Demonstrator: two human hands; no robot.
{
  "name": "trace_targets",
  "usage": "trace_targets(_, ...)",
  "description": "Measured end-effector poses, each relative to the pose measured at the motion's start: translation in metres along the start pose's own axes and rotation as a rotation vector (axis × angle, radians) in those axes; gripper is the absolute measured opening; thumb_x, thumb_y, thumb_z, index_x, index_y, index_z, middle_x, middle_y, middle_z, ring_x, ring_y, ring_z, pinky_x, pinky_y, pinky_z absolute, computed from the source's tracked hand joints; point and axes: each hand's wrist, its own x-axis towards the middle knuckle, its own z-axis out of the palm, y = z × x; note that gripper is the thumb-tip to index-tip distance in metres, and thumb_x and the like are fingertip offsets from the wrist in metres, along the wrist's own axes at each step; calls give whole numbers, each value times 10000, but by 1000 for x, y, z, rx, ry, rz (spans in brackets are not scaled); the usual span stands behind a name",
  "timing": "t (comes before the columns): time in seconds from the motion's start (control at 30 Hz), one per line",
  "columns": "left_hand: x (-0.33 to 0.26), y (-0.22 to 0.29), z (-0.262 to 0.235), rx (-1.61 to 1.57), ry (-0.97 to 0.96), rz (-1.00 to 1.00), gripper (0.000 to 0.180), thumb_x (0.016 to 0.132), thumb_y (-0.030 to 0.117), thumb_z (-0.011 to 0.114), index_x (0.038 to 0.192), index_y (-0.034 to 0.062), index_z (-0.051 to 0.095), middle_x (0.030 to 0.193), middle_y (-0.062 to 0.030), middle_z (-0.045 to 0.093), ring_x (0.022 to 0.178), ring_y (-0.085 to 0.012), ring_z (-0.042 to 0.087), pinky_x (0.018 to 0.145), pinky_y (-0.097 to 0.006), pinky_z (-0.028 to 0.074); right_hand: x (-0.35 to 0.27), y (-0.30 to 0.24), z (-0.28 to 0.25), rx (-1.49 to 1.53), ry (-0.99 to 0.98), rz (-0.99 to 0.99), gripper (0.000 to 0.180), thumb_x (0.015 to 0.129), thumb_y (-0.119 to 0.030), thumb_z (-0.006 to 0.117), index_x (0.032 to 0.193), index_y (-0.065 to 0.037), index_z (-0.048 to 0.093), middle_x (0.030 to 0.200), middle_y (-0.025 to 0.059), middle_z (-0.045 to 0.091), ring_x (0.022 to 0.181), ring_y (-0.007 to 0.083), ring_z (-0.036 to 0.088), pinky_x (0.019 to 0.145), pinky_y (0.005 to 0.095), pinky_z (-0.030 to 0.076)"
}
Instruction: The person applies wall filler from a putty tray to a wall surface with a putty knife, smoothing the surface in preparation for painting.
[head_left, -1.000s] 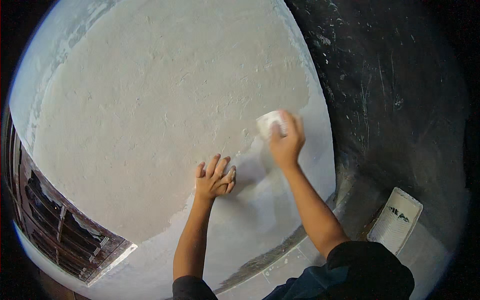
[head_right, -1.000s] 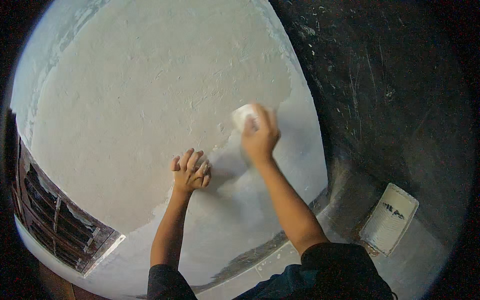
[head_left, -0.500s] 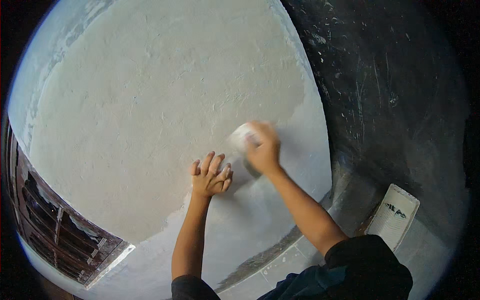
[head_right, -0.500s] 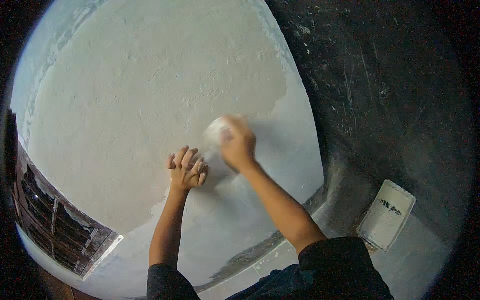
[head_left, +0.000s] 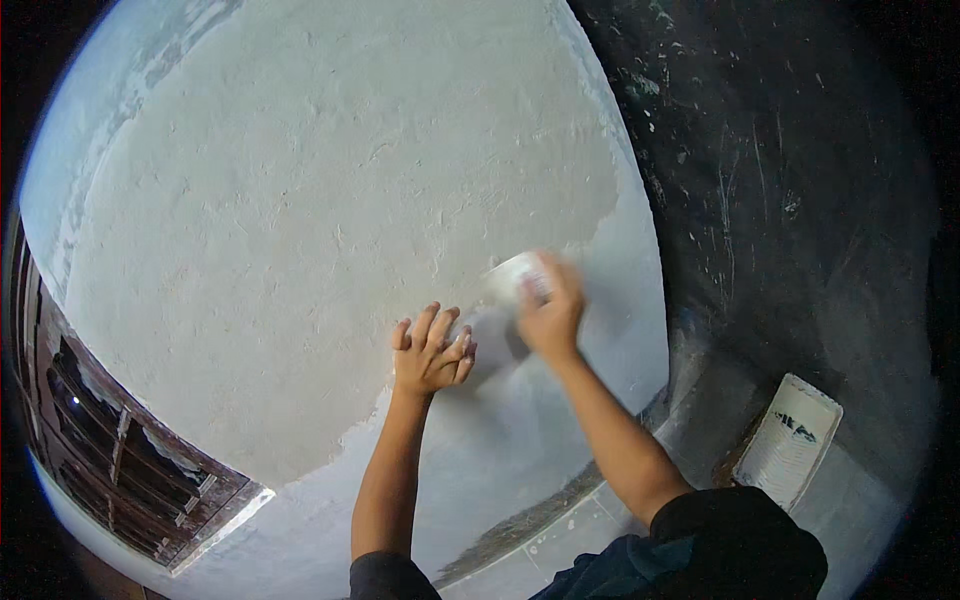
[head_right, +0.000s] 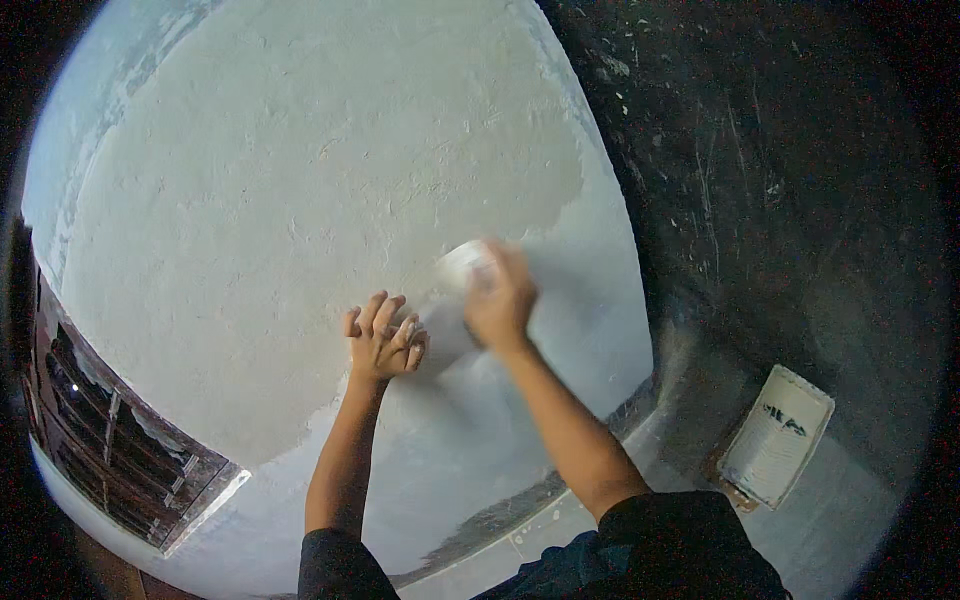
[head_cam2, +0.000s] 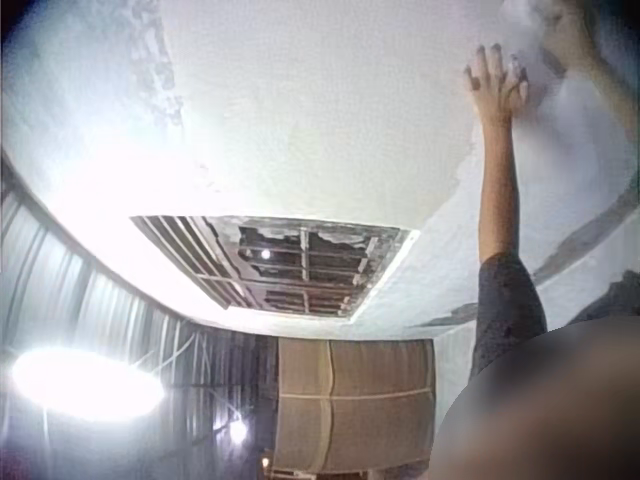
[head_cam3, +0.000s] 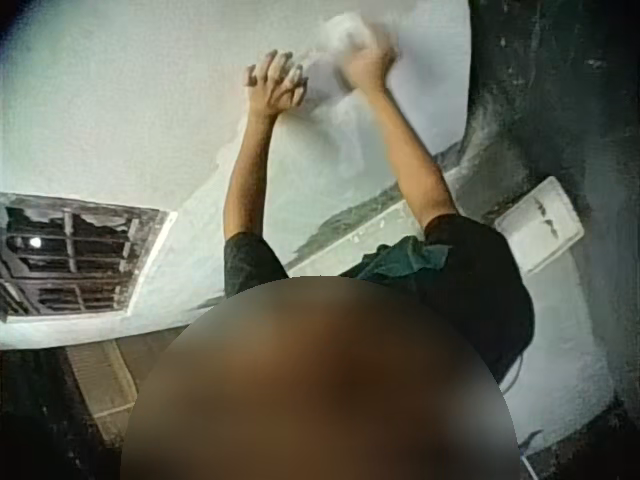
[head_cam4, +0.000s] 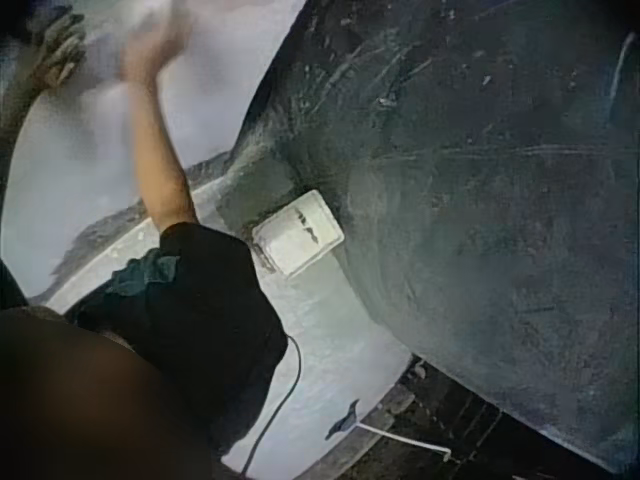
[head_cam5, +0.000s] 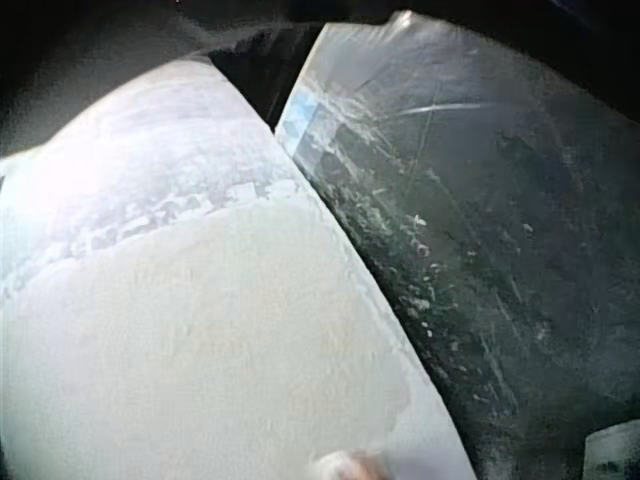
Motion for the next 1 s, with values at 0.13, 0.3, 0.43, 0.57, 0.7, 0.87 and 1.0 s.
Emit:
trace_targets(0.13, 0, 6, 4, -36, 17, -12, 330, 765, 325, 573, 1069, 262, 462, 1203, -5, 547, 1111, -219, 533, 972, -454, 251, -20, -2, 12, 37, -177, -98, 371, 770, -58, 619, 1140, -76, 593, 1026, 139, 594, 920, 346, 607, 757, 418, 498)
trace_targets(0.3, -2, 1, 1, -4, 6, -6, 323, 767, 318, 570, 1065, 260, 462, 1208, -6, 539, 1118, -221, 524, 957, -454, 259, -6, -6, 5, 50, -71, -61, 362, 769, -61, 629, 1129, -66, 588, 1068, 155, 595, 931, 345, 601, 769, 419, 494)
trace_targets(0.43, -3, 1, 1, -31, 21, -16, 299, 762, 318, 574, 1042, 255, 490, 1205, -7, 542, 1117, -220, 523, 939, -448, 272, -3, -31, 15, 139, -168, -88, 374, 745, -46, 651, 1115, -53, 596, 1037, 163, 610, 944, 357, 586, 795, 419, 477)
trace_targets(0.57, -2, 2, 0, -31, 10, 5, 269, 765, 322, 577, 1018, 255, 512, 1202, -9, 547, 1118, -217, 521, 945, -448, 271, 25, -13, 3, 36, 90, 13, 372, 750, -21, 638, 1117, -56, 596, 1000, 155, 598, 901, 359, 578, 769, 419, 469)
trace_targets(0.7, -2, 3, 0, -41, -49, 24, 387, 736, 304, 555, 1107, 247, 459, 1193, -36, 519, 1087, -243, 514, 910, -444, 280, 20, 4, 8, 37, 66, -53, 358, 755, -13, 627, 1108, -67, 596, 993, 146, 594, 901, 352, 591, 734, 412, 482)
trace_targets(0.87, 1, -1, -4, 2, -55, 60, 364, 727, 298, 583, 1070, 246, 474, 1166, -28, 545, 1082, -233, 521, 897, -436, 282, 8, -2, 14, 62, 11, -38, 355, 756, -30, 638, 1106, -59, 596, 1011, 144, 604, 917, 344, 599, 757, 400, 485)
trace_targets(1.0, -1, 0, -3, -14, -43, 59, 397, 719, 283, 603, 1081, 241, 447, 1161, -24, 555, 1071, -227, 535, 900, -440, 273, 2, -1, 8, 113, -96, -116, 355, 748, -46, 650, 1099, -53, 603, 1009, 151, 619, 912, 349, 608, 788, 391, 489)
